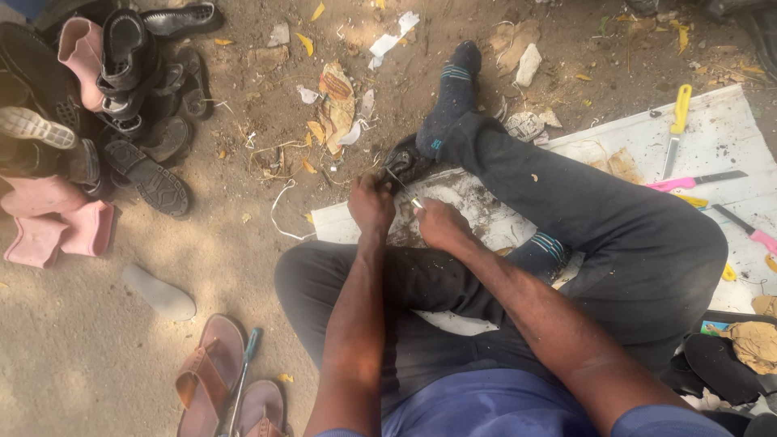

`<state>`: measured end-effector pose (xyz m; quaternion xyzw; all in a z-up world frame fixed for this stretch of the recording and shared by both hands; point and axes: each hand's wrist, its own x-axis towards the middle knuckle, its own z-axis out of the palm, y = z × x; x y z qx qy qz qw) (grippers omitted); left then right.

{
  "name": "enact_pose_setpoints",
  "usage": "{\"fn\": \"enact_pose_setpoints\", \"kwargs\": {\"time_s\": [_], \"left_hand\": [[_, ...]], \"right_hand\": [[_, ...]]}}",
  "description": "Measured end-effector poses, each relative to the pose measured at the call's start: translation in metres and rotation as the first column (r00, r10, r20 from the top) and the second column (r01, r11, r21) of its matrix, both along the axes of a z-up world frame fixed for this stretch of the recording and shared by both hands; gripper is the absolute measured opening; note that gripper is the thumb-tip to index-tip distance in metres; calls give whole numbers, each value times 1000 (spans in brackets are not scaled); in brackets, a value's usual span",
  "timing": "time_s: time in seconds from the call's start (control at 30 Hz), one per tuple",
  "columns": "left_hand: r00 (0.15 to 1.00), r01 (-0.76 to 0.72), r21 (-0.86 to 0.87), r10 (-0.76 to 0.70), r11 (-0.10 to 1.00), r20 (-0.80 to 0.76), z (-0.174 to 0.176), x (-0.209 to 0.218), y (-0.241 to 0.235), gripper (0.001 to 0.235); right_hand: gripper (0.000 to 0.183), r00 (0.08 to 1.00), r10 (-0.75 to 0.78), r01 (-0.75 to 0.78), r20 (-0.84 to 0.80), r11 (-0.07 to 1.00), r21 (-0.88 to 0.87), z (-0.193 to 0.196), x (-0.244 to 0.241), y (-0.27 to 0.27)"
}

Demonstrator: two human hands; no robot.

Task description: The person sits on the ground and uses a knife to scrape and clean the sole of a black shoe. They hold the shoe with one hand and work the blade along the bottom surface, occasionally adjusting the shoe's position to access different areas.

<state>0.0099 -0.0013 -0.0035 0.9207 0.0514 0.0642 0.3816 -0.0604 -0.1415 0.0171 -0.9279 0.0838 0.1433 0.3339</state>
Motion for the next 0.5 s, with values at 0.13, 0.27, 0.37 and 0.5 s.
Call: {"fn": "enact_pose_setpoints", "kwargs": {"time_s": [0.13,0.27,0.37,0.5], "left_hand": [[996,70,-4,-70,998,-63,8,-9,4,20],[992,124,-45,-125,991,-26,13,-12,6,23],[993,89,-86,-95,992,-76,19,-24,0,21],[973,55,-103,-77,993,-219,32,-43,-17,21]], "right_hand": [[34,991,12,-4,-136,998,56,-1,26,-2],[35,997,-76,76,-7,983,164,0,3,2],[31,954,-235,283,-187,913,296,2,-30,5],[30,939,-323,249,115,872,421,-12,-59,-2]]}}
